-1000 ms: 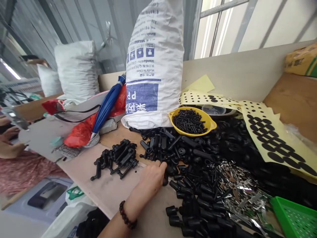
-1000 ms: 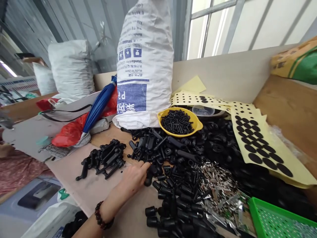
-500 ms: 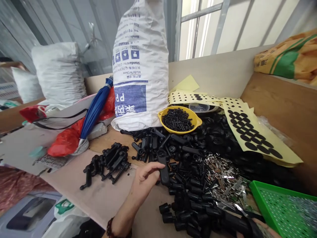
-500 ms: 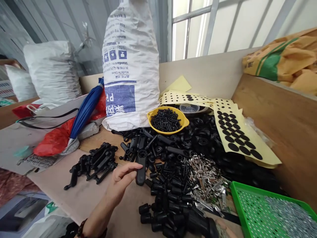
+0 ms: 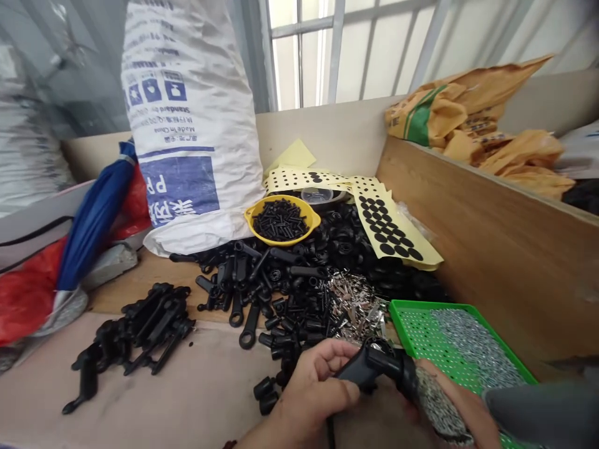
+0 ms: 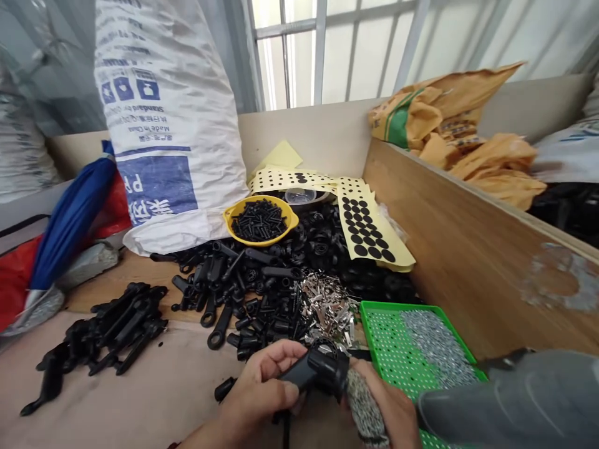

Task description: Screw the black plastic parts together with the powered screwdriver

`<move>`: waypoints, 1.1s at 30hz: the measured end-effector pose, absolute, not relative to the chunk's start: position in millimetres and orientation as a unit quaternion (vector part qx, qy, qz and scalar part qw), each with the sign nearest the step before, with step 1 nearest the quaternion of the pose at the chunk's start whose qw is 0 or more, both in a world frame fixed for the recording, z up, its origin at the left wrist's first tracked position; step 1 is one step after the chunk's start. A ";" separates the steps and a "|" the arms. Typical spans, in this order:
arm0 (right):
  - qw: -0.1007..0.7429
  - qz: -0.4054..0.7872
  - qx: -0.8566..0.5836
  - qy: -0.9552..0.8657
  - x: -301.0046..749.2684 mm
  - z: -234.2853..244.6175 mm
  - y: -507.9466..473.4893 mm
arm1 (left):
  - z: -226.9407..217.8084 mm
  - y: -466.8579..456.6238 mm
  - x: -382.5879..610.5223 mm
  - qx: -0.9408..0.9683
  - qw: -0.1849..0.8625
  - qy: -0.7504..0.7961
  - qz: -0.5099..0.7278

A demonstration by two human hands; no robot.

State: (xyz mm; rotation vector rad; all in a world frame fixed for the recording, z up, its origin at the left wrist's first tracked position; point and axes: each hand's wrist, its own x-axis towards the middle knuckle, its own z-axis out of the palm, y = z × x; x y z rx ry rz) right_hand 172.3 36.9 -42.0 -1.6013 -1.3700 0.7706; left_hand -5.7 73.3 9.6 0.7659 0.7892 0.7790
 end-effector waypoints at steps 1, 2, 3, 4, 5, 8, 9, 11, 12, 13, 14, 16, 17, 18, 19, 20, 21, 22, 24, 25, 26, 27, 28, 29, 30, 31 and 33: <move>0.443 0.309 -0.638 -0.549 173.4 -43.9 37.9 | 10.1 72.5 -1.8 0.345 0.797 0.351 0.349; 0.443 0.314 -0.624 -0.562 174.8 -46.4 39.2 | 10.9 71.9 1.9 0.342 0.810 0.339 0.335; 0.440 0.314 -0.605 -0.585 176.4 -48.7 40.3 | 12.0 71.4 5.1 0.347 0.817 0.331 0.320; 0.432 0.313 -0.584 -0.612 178.3 -50.3 40.9 | 13.0 71.1 7.3 0.359 0.815 0.331 0.311; 0.425 0.307 -0.573 -0.630 180.1 -50.5 40.9 | 13.9 71.0 8.4 0.375 0.807 0.337 0.308; 0.444 0.296 -0.578 -0.618 182.9 -43.1 37.0 | 14.9 71.0 5.5 0.433 0.756 0.376 0.317; 0.459 0.294 -0.577 -0.609 182.5 -38.9 35.3 | 14.9 71.0 3.5 0.456 0.735 0.387 0.319; 0.489 0.280 -0.556 -0.611 180.4 -30.4 33.0 | 14.8 70.6 0.2 0.502 0.696 0.398 0.325; 0.505 0.266 -0.540 -0.618 178.9 -26.8 32.6 | 14.9 70.2 -0.9 0.524 0.677 0.398 0.329; 0.512 0.251 -0.531 -0.627 177.6 -23.8 32.7 | 15.0 69.5 -1.6 0.545 0.660 0.396 0.331; 0.512 0.237 -0.527 -0.635 176.4 -21.5 33.1 | 15.0 68.6 -2.0 0.569 0.641 0.393 0.333; 0.496 0.226 -0.524 -0.654 174.9 -18.3 34.4 | 14.6 66.2 -2.9 0.619 0.594 0.391 0.333; 0.487 0.224 -0.528 -0.659 174.7 -17.3 35.1 | 14.2 64.9 -3.4 0.644 0.568 0.393 0.330; 0.478 0.225 -0.532 -0.662 174.7 -16.8 35.7 | 13.7 63.8 -4.1 0.663 0.541 0.399 0.328; 0.472 0.227 -0.535 -0.663 174.9 -16.7 36.2 | 13.3 62.8 -4.7 0.677 0.521 0.406 0.325; 0.471 0.229 -0.536 -0.662 175.5 -17.2 36.6 | 13.2 62.1 -5.2 0.685 0.508 0.411 0.322; 0.467 0.235 -0.536 -0.663 176.3 -18.1 36.8 | 13.3 61.7 -5.5 0.689 0.502 0.413 0.321; 0.469 0.237 -0.533 -0.663 177.3 -19.5 36.9 | 13.9 61.6 -5.7 0.691 0.499 0.412 0.321; 0.472 0.243 -0.539 -0.655 179.6 -23.1 36.5 | 16.0 61.6 -5.6 0.696 0.497 0.405 0.324; 0.475 0.248 -0.544 -0.646 180.6 -24.7 36.0 | 17.4 61.6 -5.4 0.699 0.493 0.402 0.326; 0.476 0.256 -0.552 -0.635 181.1 -25.9 35.3 | 18.7 61.4 -5.1 0.701 0.489 0.402 0.328; 0.476 0.266 -0.559 -0.624 181.0 -26.5 34.5 | 19.9 61.1 -4.8 0.702 0.488 0.402 0.327; 0.477 0.276 -0.566 -0.613 180.3 -26.6 33.5 | 20.6 60.6 -4.5 0.703 0.489 0.401 0.325; 0.480 0.283 -0.574 -0.600 179.0 -26.4 32.5 | 21.0 60.0 -4.0 0.704 0.491 0.400 0.322; 0.488 0.285 -0.582 -0.585 177.4 -26.0 31.4 | 20.8 59.3 -3.3 0.705 0.493 0.397 0.319; 0.495 0.285 -0.590 -0.570 175.7 -25.8 30.4 | 20.3 58.6 -2.3 0.707 0.494 0.393 0.318; 0.503 0.285 -0.600 -0.553 173.1 -26.6 28.5 | 18.8 57.6 0.3 0.716 0.485 0.375 0.335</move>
